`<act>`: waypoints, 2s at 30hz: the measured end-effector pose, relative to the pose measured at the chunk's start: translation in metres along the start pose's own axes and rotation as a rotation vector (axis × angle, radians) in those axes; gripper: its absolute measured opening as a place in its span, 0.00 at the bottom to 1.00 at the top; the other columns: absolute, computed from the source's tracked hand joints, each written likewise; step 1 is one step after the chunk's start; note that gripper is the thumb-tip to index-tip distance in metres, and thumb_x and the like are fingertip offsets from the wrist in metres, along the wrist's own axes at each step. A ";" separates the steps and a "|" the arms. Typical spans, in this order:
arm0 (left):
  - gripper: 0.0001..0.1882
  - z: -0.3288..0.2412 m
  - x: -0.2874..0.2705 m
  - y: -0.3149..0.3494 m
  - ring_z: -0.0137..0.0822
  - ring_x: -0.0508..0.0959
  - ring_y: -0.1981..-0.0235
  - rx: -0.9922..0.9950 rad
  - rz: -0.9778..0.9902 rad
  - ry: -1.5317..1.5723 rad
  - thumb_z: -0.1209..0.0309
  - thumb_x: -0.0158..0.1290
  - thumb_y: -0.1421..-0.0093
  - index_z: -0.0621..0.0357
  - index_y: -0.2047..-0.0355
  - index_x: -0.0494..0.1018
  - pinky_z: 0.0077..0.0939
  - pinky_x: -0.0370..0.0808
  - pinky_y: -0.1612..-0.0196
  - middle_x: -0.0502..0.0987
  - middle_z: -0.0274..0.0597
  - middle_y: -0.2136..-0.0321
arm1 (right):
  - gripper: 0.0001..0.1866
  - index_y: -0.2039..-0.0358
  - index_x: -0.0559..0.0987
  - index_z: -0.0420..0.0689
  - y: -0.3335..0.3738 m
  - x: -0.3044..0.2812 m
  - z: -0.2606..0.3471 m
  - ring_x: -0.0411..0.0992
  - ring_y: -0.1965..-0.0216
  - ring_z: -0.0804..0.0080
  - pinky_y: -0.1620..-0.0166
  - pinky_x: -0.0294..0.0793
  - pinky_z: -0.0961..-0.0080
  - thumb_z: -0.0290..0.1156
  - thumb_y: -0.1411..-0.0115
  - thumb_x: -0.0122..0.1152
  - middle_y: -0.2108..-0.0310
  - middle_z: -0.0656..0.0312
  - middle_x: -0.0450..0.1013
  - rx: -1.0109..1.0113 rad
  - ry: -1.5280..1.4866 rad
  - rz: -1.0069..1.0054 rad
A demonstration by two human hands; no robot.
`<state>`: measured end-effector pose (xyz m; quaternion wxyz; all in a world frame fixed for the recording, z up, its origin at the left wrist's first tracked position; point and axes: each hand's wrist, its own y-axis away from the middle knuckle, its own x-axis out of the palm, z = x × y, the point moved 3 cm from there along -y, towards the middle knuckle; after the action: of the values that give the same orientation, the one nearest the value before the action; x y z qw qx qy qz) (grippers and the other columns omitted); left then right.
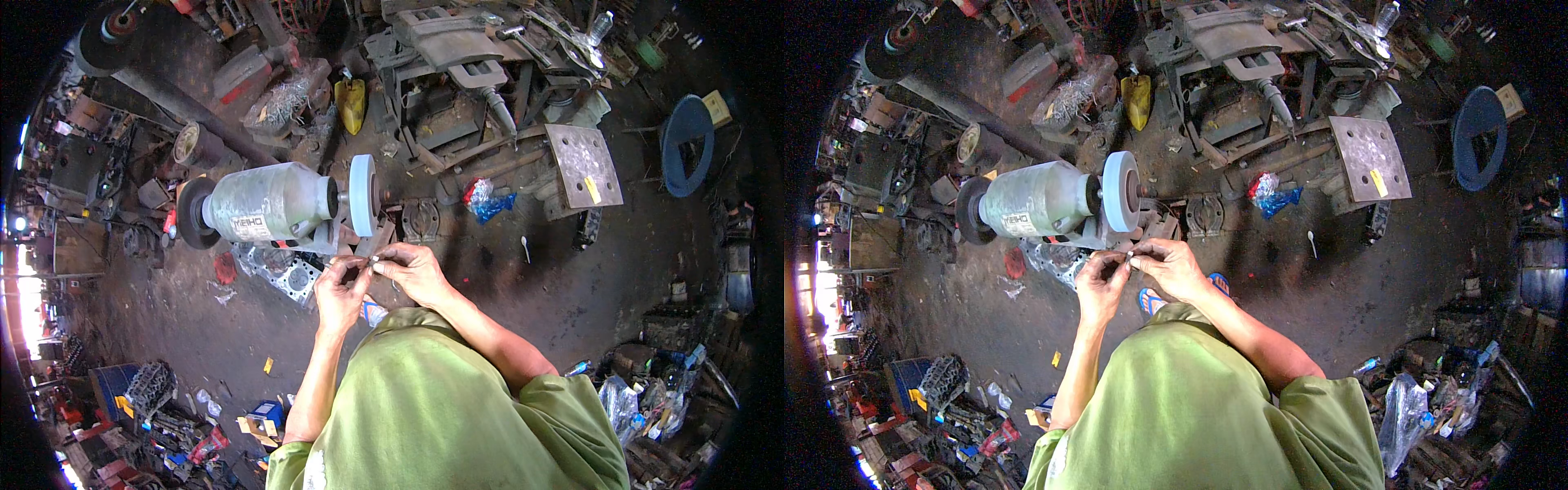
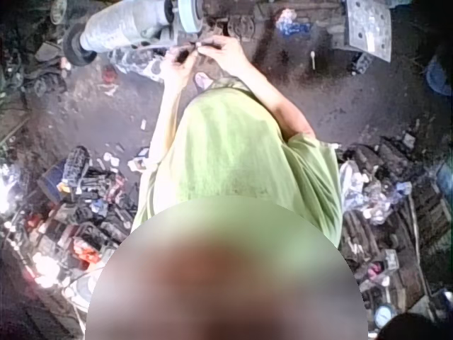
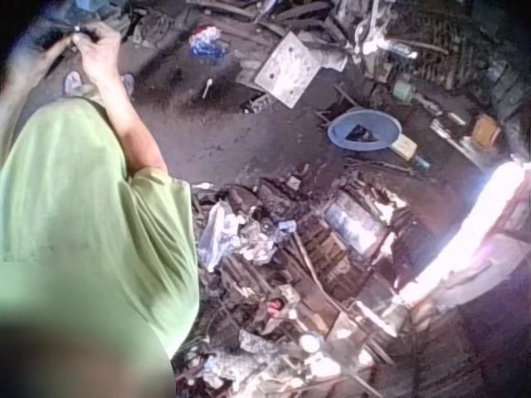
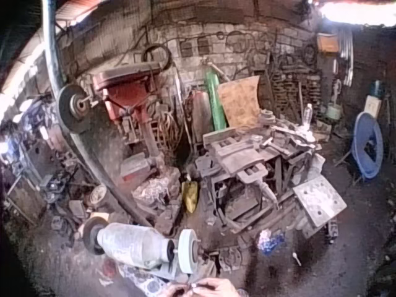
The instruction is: The person repeatedly grinds small metal pieces against a bench grinder wheel, creating sparks. They pause to inspect the pieces and reposition them, then continue grinding. The person also briefly walks to a lathe and picks up a small metal rod before returning to the grinder.
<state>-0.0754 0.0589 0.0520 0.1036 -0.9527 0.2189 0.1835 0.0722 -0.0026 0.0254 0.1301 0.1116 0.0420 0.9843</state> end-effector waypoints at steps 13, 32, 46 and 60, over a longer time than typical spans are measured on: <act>0.09 0.014 0.003 0.001 0.25 0.75 0.64 -0.014 0.028 0.173 0.82 0.58 0.46 0.63 0.64 0.75 0.20 0.73 0.61 0.76 0.37 0.63 | 0.08 0.64 0.80 0.38 0.000 0.003 0.006 0.74 0.63 0.76 0.58 0.73 0.77 0.21 0.46 0.64 0.66 0.60 0.77 -0.136 0.116 -0.021; 0.08 0.028 0.005 0.000 0.23 0.75 0.68 -0.202 0.102 0.250 0.79 0.57 0.44 0.64 0.62 0.76 0.19 0.73 0.63 0.78 0.36 0.69 | 0.07 0.66 0.79 0.38 -0.004 0.006 -0.002 0.72 0.68 0.81 0.64 0.73 0.81 0.22 0.47 0.66 0.70 0.63 0.76 -0.091 0.148 -0.091; 0.09 0.030 0.004 -0.002 0.21 0.73 0.70 -0.354 0.159 0.317 0.78 0.56 0.41 0.66 0.60 0.76 0.17 0.71 0.66 0.78 0.34 0.70 | 0.05 0.65 0.78 0.38 -0.006 0.007 -0.009 0.71 0.73 0.84 0.70 0.73 0.85 0.24 0.42 0.61 0.71 0.65 0.76 0.142 -0.042 -0.083; 0.08 0.032 0.005 -0.009 0.22 0.73 0.69 -0.358 0.163 0.285 0.79 0.55 0.40 0.68 0.60 0.75 0.16 0.71 0.64 0.78 0.35 0.69 | 0.05 0.65 0.78 0.37 -0.012 0.007 -0.014 0.70 0.73 0.83 0.70 0.70 0.83 0.24 0.42 0.61 0.73 0.65 0.75 0.085 -0.019 -0.112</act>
<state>-0.0768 0.0735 0.0222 -0.1140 -0.9514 0.2713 0.0910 0.0650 0.0100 0.0124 0.1806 0.1237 0.0890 0.9717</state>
